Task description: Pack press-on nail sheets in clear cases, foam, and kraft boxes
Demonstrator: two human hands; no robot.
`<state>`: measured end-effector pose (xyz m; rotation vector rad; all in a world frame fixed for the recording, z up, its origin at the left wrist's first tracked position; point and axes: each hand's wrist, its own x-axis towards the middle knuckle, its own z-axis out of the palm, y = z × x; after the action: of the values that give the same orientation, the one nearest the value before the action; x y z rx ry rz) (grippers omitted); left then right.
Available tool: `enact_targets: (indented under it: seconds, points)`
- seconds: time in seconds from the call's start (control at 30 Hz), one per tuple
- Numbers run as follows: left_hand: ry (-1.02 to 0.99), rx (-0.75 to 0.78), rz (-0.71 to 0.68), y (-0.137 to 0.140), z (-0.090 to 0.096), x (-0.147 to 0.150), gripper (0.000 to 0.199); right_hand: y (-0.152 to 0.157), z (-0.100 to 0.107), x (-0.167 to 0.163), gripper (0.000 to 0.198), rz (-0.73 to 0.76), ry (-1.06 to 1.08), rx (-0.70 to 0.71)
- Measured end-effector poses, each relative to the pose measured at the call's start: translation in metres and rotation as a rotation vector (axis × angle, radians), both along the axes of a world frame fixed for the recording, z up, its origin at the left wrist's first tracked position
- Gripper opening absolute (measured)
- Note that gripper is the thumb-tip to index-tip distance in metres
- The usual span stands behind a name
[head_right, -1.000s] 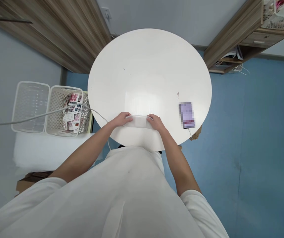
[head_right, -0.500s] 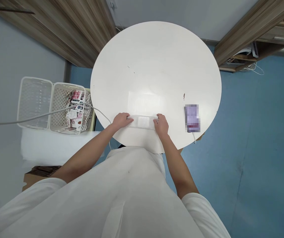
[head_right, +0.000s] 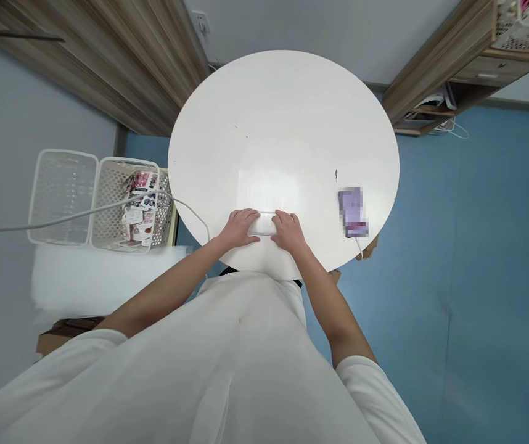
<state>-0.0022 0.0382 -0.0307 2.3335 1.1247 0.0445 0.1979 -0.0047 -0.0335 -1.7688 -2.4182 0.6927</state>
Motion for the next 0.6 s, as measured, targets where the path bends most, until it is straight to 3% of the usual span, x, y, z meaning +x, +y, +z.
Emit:
enact_targets:
  seconds: [0.13, 0.37, 0.5, 0.6]
  points:
    - [-0.009, -0.009, -0.001, -0.001, -0.004, 0.000, 0.055, -0.005, -0.003, -0.003, 0.044, -0.052, 0.001, -0.002]
    - [-0.012, -0.119, -0.097, -0.017, 0.004, -0.015, 0.056, -0.042, 0.016, -0.009, 0.041, -0.088, 0.079, -0.129]
    - [-0.027, -0.223, -0.072, -0.023, 0.008, -0.021, 0.052, -0.057, 0.022, -0.009, 0.037, -0.128, 0.117, -0.144]
    - [-0.089, -0.289, -0.005, -0.020, 0.010, -0.022, 0.049, -0.051, 0.024, -0.003, 0.035, -0.178, 0.140, -0.131]
